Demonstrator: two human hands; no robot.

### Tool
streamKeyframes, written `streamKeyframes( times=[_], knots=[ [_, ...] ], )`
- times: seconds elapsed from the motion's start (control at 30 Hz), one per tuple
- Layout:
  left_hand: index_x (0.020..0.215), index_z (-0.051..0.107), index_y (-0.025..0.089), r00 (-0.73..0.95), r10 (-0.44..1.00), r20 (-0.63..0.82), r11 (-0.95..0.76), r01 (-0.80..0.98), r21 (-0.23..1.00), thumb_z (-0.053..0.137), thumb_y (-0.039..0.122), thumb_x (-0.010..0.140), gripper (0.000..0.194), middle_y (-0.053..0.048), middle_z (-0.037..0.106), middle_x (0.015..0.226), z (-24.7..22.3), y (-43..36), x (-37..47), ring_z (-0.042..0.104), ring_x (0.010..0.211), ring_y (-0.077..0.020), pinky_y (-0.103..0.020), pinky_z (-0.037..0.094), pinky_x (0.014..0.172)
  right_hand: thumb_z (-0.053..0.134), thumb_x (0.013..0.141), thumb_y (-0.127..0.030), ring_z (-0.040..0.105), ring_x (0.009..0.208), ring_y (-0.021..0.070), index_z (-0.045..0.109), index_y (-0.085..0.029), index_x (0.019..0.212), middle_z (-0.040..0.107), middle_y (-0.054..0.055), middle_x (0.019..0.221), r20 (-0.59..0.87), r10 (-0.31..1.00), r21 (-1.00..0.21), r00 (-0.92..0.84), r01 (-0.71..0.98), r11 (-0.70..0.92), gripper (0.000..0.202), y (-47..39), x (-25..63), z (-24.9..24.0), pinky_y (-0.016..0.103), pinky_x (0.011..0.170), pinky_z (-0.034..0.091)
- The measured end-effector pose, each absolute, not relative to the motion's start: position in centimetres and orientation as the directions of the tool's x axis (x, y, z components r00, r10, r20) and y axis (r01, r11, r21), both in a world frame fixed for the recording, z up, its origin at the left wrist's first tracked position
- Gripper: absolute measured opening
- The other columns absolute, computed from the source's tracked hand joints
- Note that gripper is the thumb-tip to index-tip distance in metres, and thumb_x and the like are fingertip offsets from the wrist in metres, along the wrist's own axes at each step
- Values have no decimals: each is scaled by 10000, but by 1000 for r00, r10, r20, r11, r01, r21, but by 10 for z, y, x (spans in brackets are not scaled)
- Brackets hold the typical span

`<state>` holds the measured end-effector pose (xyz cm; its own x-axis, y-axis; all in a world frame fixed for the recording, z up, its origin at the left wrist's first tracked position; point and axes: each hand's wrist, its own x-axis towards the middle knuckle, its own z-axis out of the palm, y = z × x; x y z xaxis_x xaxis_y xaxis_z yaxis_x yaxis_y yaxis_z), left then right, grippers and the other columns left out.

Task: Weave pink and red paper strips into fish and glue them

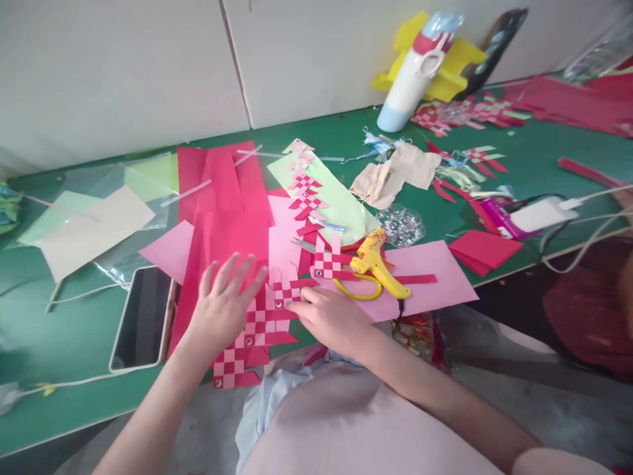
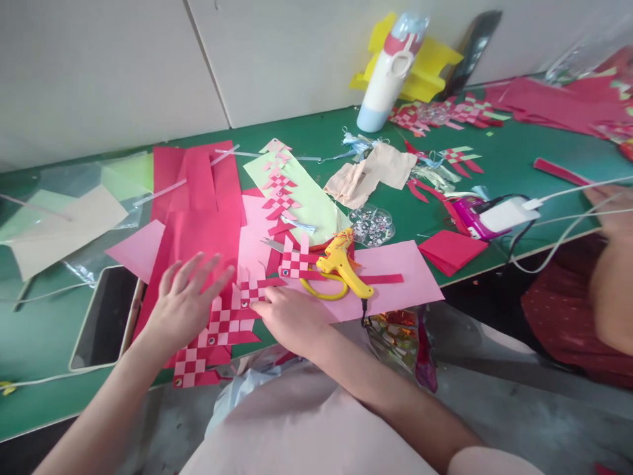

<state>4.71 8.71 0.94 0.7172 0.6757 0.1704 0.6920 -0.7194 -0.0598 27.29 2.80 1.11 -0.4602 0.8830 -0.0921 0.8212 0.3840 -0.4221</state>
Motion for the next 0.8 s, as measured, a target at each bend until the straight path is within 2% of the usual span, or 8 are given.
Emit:
streamKeyframes(
  times=[0.07, 0.17, 0.27, 0.33, 0.47, 0.57, 0.67, 0.8],
  knots=[
    [1390, 454, 299, 757, 639, 134, -757, 650, -64, 429, -14, 774, 690, -78, 447, 1461, 13, 89, 48, 312, 1394, -326, -607, 237, 1113, 497, 899, -104, 532, 745, 137, 671, -222, 1089, 582, 36, 858, -99, 882, -422, -460, 822, 382, 283, 28, 273, 11, 269, 576, 294],
    [1396, 451, 236, 678, 714, 173, -675, 733, -85, 421, 1, 792, 649, -129, 427, 1467, 19, 88, 48, 295, 1398, -351, -639, 227, 1098, 490, 906, -111, 533, 752, 137, 669, -226, 1098, 581, 39, 872, -104, 883, -428, -457, 822, 375, 287, 28, 273, 11, 268, 586, 307],
    [1355, 499, 286, 731, 671, 128, -730, 681, -60, 439, -11, 762, 666, -93, 446, 1459, 20, 85, 47, 290, 1401, -348, -612, 261, 1093, 491, 908, -118, 538, 777, 144, 667, -226, 1107, 580, 40, 881, -100, 885, -434, -456, 820, 374, 287, 28, 273, 11, 271, 600, 320],
    [1336, 518, 283, 749, 653, 113, -747, 661, -67, 429, -10, 768, 646, -86, 457, 1452, 20, 83, 47, 307, 1395, -337, -608, 237, 1107, 490, 909, -121, 537, 777, 148, 671, -218, 1097, 580, 42, 883, -99, 882, -427, -460, 820, 380, 278, 27, 272, 12, 274, 601, 320],
    [1323, 522, 146, 614, 764, 196, -609, 787, -93, 434, 64, 830, 507, -182, 476, 1414, 21, 76, 44, 340, 1372, -354, -602, 253, 1097, 486, 914, -132, 530, 774, 151, 678, -206, 1086, 575, 45, 872, -90, 870, -423, -485, 809, 407, 268, 28, 274, 15, 272, 597, 309],
    [1243, 584, 168, 621, 763, 182, -622, 781, -58, 461, 100, 837, 430, -157, 526, 1368, 21, 65, 42, 377, 1347, -346, -576, 302, 1078, 479, 926, -144, 520, 776, 144, 672, -212, 1122, 568, 44, 866, -65, 867, -470, -495, 781, 411, 283, 28, 278, 16, 261, 616, 325],
    [1191, 610, 191, 596, 781, 188, -603, 797, -21, 473, 127, 846, 377, -131, 558, 1332, 18, 45, 41, 411, 1316, -341, -561, 333, 1055, 462, 939, -150, 513, 791, 142, 700, -198, 1047, 551, 39, 831, -16, 890, -496, -455, 777, 388, 266, 28, 285, 18, 253, 658, 354],
    [1184, 603, 194, 422, 859, 289, -458, 887, 65, 499, 144, 845, 358, -112, 614, 1242, 13, 17, 41, 486, 1236, -315, -503, 382, 1018, 466, 927, -132, 512, 768, 140, 696, -186, 1031, 536, 37, 817, 16, 910, -477, -413, 797, 370, 258, 23, 292, 18, 245, 636, 361]
  ],
)
